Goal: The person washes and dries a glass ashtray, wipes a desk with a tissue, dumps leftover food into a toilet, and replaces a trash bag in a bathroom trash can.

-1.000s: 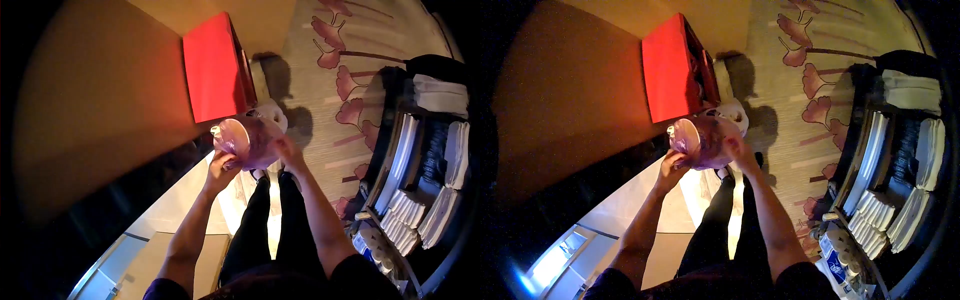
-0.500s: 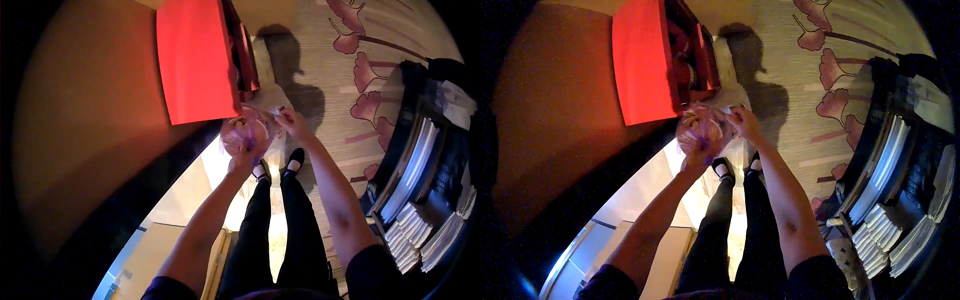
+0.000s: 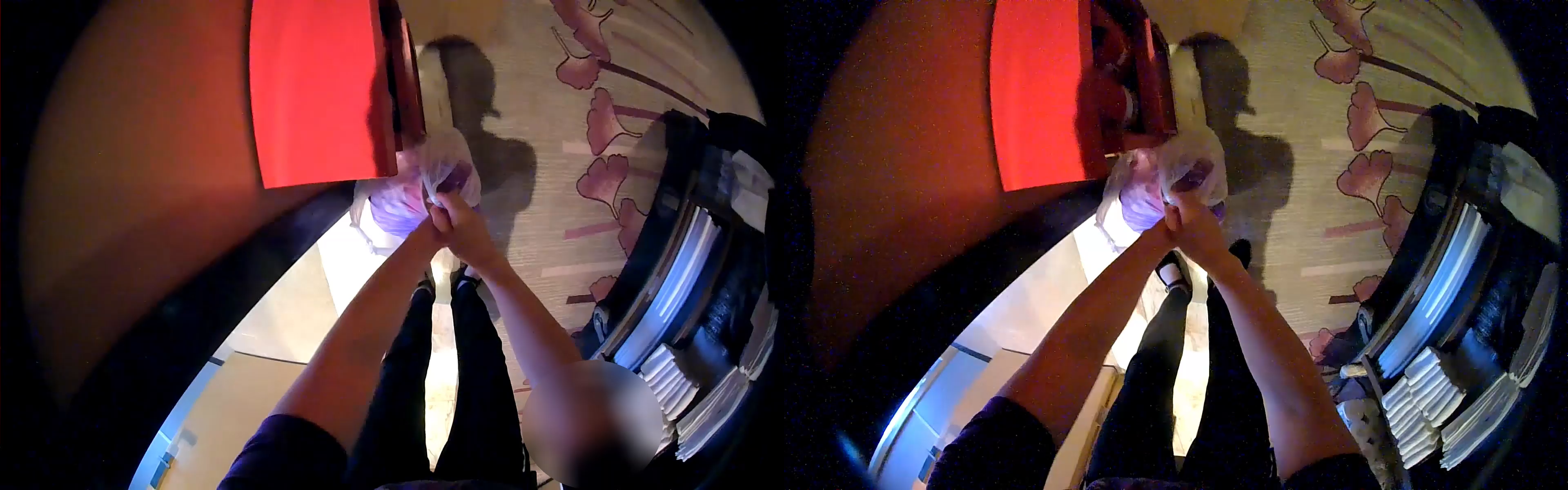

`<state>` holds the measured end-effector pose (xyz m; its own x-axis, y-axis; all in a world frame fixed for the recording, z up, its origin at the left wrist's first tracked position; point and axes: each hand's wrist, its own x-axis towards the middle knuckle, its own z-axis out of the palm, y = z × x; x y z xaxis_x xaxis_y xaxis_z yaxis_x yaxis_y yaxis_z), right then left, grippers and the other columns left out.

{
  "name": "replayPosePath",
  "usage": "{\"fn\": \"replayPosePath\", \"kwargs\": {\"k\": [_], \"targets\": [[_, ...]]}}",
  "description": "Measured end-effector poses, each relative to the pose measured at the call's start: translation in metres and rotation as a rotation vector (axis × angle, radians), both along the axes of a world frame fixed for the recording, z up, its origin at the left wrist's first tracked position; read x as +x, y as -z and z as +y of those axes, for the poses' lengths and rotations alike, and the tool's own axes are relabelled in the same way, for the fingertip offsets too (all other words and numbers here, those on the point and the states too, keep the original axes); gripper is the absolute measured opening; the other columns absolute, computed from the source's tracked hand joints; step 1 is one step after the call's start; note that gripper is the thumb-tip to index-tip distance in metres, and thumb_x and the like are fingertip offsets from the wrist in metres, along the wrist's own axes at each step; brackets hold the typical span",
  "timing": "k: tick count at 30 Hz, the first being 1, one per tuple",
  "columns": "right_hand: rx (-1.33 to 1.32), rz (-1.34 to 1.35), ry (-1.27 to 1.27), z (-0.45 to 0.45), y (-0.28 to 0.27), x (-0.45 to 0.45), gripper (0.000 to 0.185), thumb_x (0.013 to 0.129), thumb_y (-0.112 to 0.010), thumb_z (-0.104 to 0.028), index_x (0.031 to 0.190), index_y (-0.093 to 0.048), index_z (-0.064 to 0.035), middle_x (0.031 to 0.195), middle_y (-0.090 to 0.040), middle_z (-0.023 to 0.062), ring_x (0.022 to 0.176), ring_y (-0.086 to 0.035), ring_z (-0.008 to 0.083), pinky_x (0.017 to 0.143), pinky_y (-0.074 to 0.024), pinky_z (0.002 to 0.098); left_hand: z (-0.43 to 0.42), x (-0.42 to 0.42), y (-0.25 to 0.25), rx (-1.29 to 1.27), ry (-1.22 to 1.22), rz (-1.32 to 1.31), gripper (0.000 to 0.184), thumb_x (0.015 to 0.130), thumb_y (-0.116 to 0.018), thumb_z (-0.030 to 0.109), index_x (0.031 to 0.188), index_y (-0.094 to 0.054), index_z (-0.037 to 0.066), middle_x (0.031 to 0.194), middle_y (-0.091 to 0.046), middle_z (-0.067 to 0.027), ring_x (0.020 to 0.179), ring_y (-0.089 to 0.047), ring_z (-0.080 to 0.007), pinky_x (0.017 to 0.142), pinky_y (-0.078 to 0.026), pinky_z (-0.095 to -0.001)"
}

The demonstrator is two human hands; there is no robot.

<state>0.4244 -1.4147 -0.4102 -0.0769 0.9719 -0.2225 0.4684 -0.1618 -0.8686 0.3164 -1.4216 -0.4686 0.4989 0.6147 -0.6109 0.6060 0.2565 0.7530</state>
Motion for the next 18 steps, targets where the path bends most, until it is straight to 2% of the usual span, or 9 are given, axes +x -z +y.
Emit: {"fn": "replayPosePath", "kwargs": {"k": [3,5,6,9,10,12,14,15,18], "targets": [[-0.014,0.053,0.089,-0.007,-0.002,0.001,0.033,0.080,-0.053,-0.017,0.109,-0.048,-0.0021,0.109,-0.051,0.0187,0.100,-0.051,0.0312,0.082,-0.0409,0.0348,-0.014,-0.021,-0.021,0.360,-0.026,-0.046,0.037,0.078,-0.040,0.009,0.115,-0.043,0.004,0.111,-0.049,-0.0189,0.107,-0.045,-0.0322,0.089,-0.037,-0.0355],[0.181,0.068,0.099,-0.009,-0.020,0.005,0.036,0.080,-0.053,-0.016,0.113,-0.045,-0.0026,0.117,-0.046,0.0177,0.106,-0.046,0.0307,0.086,-0.0384,0.0344,-0.025,-0.030,-0.082,0.517,-0.104,0.025,0.039,0.077,-0.039,0.002,0.116,-0.044,0.005,0.115,-0.046,-0.0200,0.104,-0.046,-0.0359,0.089,-0.038,-0.0367],[0.188,0.116,0.139,-0.014,-0.028,0.005,0.038,0.081,-0.051,-0.013,0.117,-0.042,-0.0030,0.121,-0.041,0.0161,0.109,-0.043,0.0292,0.089,-0.0362,0.0337,-0.030,-0.038,-0.113,0.415,-0.086,0.130,0.042,0.077,-0.043,0.004,0.118,-0.041,0.005,0.120,-0.041,-0.0193,0.106,-0.045,-0.0365,0.088,-0.039,-0.0380],[0.138,-0.038,0.071,-0.047,-0.053,0.030,0.032,0.083,-0.048,-0.010,0.114,-0.044,-0.0028,0.114,-0.046,0.0136,0.102,-0.047,0.0227,0.086,-0.0378,0.0304,-0.066,-0.074,-0.138,0.382,-0.128,0.220,0.043,0.075,-0.053,0.010,0.117,-0.043,0.004,0.122,-0.039,-0.0184,0.107,-0.044,-0.0355,0.087,-0.040,-0.0393],[-0.187,0.087,0.033,-0.057,-0.073,0.040,0.029,0.083,-0.048,-0.010,0.112,-0.046,-0.0032,0.109,-0.048,0.0117,0.098,-0.048,0.0195,0.083,-0.0389,0.0290,-0.082,-0.086,-0.142,0.401,-0.101,0.252,0.042,0.075,-0.054,0.010,0.115,-0.044,0.003,0.120,-0.040,-0.0186,0.107,-0.043,-0.0354,0.088,-0.039,-0.0390],[-0.241,0.208,0.168,-0.117,-0.069,0.053,0.025,0.082,-0.047,-0.015,0.105,-0.052,-0.0057,0.084,-0.060,0.0115,0.081,-0.056,0.0225,0.072,-0.0452,0.0325,-0.098,-0.102,-0.172,0.355,-0.184,0.153,0.045,0.070,-0.054,0.003,0.114,-0.045,0.004,0.119,-0.041,-0.0189,0.112,-0.038,-0.0339,0.095,-0.031,-0.0373],[-0.264,0.180,0.224,-0.166,-0.123,0.079,0.023,0.082,-0.047,-0.015,0.102,-0.053,-0.0050,0.087,-0.057,0.0132,0.088,-0.054,0.0245,0.078,-0.0435,0.0345,-0.114,-0.112,-0.198,0.406,-0.253,0.029,0.047,0.068,-0.053,-0.001,0.114,-0.046,0.003,0.112,-0.046,-0.0177,0.109,-0.041,-0.0314,0.094,-0.031,-0.0357],[-0.042,-0.025,0.151,-0.208,-0.117,0.102,0.027,0.080,-0.049,-0.016,0.104,-0.053,-0.0053,0.097,-0.055,0.0148,0.094,-0.052,0.0271,0.083,-0.0411,0.0364,-0.116,-0.120,-0.206,0.395,-0.184,0.044,0.044,0.068,-0.053,-0.001,0.112,-0.047,0.001,0.105,-0.049,-0.0162,0.103,-0.045,-0.0311,0.091,-0.033,-0.0374],[-0.146,-0.437,0.350,-0.279,-0.266,0.176,0.028,0.076,-0.052,-0.013,0.104,-0.053,-0.0045,0.099,-0.055,0.0129,0.089,-0.054,0.0277,0.077,-0.0438,0.0357,-0.122,-0.143,-0.178,0.585,0.112,0.061,0.029,0.076,-0.055,0.006,0.104,-0.053,-0.001,0.097,-0.055,-0.0140,0.096,-0.052,-0.0218,0.084,-0.040,-0.0320]]}}
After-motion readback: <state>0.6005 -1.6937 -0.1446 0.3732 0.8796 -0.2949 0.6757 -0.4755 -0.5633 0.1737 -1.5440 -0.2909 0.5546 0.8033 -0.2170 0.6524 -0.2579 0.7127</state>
